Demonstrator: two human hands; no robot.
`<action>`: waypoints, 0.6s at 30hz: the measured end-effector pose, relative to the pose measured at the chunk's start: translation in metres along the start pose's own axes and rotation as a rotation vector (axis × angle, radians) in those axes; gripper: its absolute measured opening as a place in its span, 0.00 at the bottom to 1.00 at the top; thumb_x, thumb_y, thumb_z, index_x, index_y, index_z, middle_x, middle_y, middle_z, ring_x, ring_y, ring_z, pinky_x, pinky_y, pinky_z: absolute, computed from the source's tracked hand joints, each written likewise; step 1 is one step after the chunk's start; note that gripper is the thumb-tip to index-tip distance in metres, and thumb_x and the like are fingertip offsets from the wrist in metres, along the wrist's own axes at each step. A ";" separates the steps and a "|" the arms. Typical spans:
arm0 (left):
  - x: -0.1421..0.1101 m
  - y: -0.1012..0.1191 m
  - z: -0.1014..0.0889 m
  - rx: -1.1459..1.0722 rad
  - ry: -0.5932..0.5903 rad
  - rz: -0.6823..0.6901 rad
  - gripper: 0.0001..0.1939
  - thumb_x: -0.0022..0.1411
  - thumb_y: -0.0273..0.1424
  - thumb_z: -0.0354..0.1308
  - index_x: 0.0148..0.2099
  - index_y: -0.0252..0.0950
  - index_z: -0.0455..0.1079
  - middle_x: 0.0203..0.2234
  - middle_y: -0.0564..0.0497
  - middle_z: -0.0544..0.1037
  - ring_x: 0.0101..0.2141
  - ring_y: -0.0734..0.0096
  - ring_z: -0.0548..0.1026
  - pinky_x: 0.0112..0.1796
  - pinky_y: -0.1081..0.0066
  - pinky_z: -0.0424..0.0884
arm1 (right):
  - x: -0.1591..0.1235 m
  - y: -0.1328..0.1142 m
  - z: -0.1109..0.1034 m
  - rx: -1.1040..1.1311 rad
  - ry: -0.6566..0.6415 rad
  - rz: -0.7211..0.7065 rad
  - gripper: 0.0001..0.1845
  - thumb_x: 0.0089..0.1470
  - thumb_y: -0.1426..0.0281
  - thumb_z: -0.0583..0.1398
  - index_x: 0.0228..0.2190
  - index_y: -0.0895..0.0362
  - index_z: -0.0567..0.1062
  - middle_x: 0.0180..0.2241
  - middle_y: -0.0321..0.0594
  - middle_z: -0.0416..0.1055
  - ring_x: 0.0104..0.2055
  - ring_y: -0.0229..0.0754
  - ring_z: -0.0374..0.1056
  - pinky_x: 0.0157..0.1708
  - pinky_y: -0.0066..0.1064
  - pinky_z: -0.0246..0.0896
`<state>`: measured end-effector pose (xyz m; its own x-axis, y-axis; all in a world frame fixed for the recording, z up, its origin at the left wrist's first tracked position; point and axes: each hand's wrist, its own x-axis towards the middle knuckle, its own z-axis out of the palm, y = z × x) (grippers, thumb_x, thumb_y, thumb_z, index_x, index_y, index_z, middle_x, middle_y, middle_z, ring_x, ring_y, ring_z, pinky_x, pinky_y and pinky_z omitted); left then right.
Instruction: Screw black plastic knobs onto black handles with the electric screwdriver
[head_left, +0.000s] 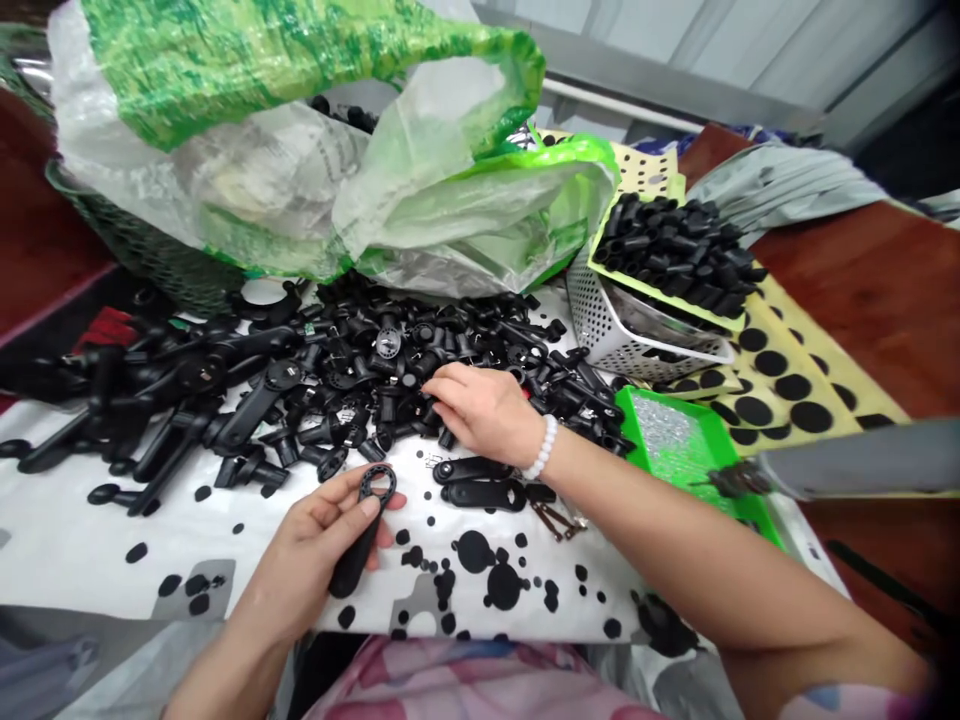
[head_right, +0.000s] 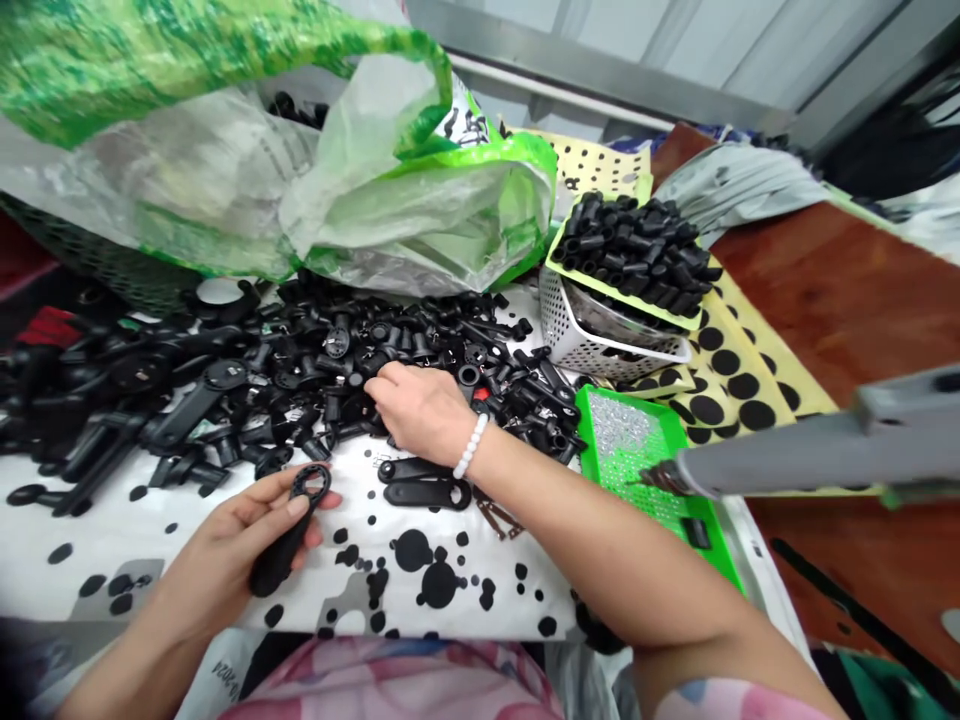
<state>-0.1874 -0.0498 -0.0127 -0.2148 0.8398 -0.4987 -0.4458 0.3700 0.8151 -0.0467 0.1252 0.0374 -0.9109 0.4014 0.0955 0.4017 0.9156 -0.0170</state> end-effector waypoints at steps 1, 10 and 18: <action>0.000 0.000 0.001 0.002 0.006 0.008 0.23 0.52 0.36 0.66 0.49 0.33 0.67 0.36 0.44 0.79 0.24 0.75 0.71 0.21 0.77 0.69 | 0.003 -0.004 0.000 0.000 -0.017 -0.013 0.12 0.60 0.71 0.52 0.43 0.58 0.71 0.43 0.44 0.70 0.42 0.41 0.69 0.37 0.31 0.63; 0.001 -0.004 0.003 0.012 0.011 0.071 0.23 0.54 0.38 0.64 0.49 0.32 0.66 0.35 0.44 0.79 0.23 0.75 0.71 0.22 0.75 0.69 | 0.022 -0.024 0.012 0.045 -0.012 0.090 0.08 0.57 0.71 0.56 0.38 0.60 0.72 0.37 0.44 0.71 0.34 0.44 0.70 0.32 0.33 0.62; -0.002 0.005 0.010 0.036 0.072 0.094 0.25 0.52 0.37 0.64 0.49 0.30 0.66 0.30 0.47 0.80 0.21 0.77 0.70 0.23 0.77 0.68 | -0.009 -0.009 -0.015 0.532 0.163 -0.028 0.11 0.55 0.73 0.59 0.41 0.59 0.72 0.36 0.40 0.70 0.34 0.34 0.67 0.37 0.27 0.66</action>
<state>-0.1801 -0.0453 -0.0048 -0.3169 0.8411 -0.4382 -0.3891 0.3061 0.8689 -0.0411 0.1130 0.0516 -0.8771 0.4068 0.2554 0.2362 0.8283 -0.5080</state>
